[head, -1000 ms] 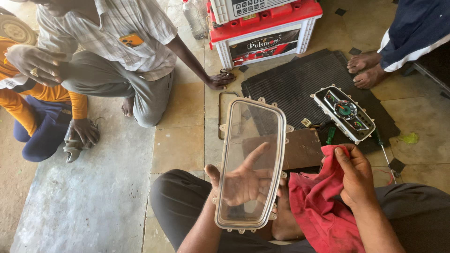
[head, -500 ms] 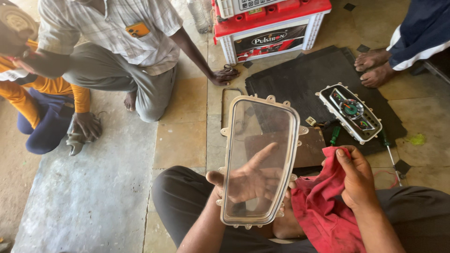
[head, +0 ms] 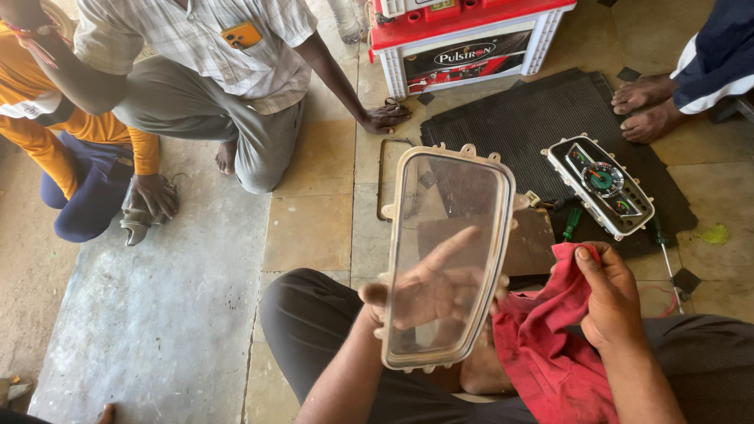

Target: The person sits on the floor and cleans a motorcycle instrument cluster cover using a red cloth. They wipe the clear plastic cover thoroughly, then align and place it back onto the instrument cluster housing containing the speedometer and other gauges.

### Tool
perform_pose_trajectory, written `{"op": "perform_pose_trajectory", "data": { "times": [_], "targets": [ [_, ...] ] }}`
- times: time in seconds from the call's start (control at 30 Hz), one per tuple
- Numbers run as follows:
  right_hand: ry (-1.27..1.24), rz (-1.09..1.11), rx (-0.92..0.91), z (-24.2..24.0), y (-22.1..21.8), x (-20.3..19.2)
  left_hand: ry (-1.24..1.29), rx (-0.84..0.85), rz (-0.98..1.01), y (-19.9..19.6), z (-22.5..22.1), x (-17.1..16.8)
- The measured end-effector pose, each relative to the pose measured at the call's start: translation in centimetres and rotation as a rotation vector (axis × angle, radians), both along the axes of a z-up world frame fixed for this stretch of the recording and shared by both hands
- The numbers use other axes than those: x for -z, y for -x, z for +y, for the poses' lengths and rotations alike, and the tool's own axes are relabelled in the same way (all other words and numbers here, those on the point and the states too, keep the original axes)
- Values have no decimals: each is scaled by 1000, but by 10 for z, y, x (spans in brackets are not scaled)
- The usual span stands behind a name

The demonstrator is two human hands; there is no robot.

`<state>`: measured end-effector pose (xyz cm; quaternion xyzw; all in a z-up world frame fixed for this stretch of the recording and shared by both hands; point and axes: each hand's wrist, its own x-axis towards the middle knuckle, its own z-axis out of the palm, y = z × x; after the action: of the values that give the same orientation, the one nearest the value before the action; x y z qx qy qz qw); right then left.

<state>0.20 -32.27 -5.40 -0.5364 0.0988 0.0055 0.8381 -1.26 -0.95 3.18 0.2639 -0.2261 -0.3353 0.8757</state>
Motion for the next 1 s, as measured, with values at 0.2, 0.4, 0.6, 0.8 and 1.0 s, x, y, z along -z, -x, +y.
{"op": "perform_pose_trajectory", "data": {
  "times": [0.2, 0.4, 0.6, 0.8, 1.0],
  "targets": [
    [-22, 25, 22, -3, -2, -1, -1212, -667, -650, -13, 1, -23],
    [-11, -5, -91, 5, 2, -11, -1716, -865, -875, -15, -5, -33],
    [0, -123, -234, 31, 4, -29, -1779, -842, -983, -11, -15, -32],
    [-92, -21, -124, 46, -1, -19, -1783, -806, -1040, -12, -17, -35],
    [-92, -49, -87, 41, 0, -13, -1673, -1022, -1012, -4, -9, -21]
  ]
}}
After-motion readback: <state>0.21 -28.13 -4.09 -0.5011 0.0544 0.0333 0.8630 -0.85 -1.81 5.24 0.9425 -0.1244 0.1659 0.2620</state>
